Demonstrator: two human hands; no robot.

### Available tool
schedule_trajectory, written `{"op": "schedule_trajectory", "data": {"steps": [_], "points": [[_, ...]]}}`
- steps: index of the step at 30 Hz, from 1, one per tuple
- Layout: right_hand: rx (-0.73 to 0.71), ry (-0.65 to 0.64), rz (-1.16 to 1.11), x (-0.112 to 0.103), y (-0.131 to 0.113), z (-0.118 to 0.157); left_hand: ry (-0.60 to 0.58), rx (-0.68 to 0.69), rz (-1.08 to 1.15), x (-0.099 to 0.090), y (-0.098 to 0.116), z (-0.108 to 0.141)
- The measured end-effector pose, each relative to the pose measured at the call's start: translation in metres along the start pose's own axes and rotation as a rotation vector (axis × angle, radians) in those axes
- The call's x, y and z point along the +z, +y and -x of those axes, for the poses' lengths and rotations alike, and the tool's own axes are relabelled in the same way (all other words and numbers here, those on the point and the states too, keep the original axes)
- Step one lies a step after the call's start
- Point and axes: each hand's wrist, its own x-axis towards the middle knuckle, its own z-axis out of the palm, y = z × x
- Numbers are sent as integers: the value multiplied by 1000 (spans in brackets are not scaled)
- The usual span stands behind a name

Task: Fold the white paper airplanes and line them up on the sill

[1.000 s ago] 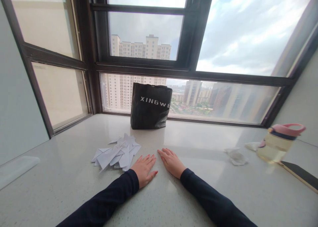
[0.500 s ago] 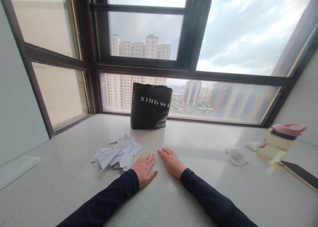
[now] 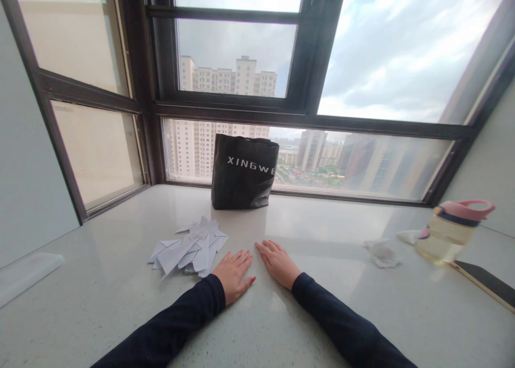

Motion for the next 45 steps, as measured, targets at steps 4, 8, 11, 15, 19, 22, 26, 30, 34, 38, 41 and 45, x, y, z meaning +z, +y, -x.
{"op": "schedule_trajectory", "data": {"steps": [4,8,11,15,19,22,26,30,34,38,41,45], "points": [[-1,-4,-2,-1,-1,0,1,-1,3,0,0,0],[-2,-6,-1,-1,-1,0,-1,-3,6,-2,0,0],[-2,-6,-1,-1,-1,0,-4,-1,10,-2,1,0],[2,-13,-2,-1,0,0,-4,-4,9,-2,1,0],[6,-12,-3,0,0,-1,-10,-7,5,-3,1,1],[4,-7,-3,0,0,0,-6,-3,6,-3,1,1],[-2,-8,3,1,1,0,0,-5,5,-2,1,0],[3,-7,5,1,1,0,8,3,8,0,-1,0],[-1,-7,0,1,1,0,6,0,6,1,-1,0],[6,-13,-4,1,1,0,1,-1,6,0,0,0],[6,-13,-9,1,1,-1,4,2,8,0,0,-1],[6,-9,-11,0,0,0,9,5,3,2,0,-1]]}}
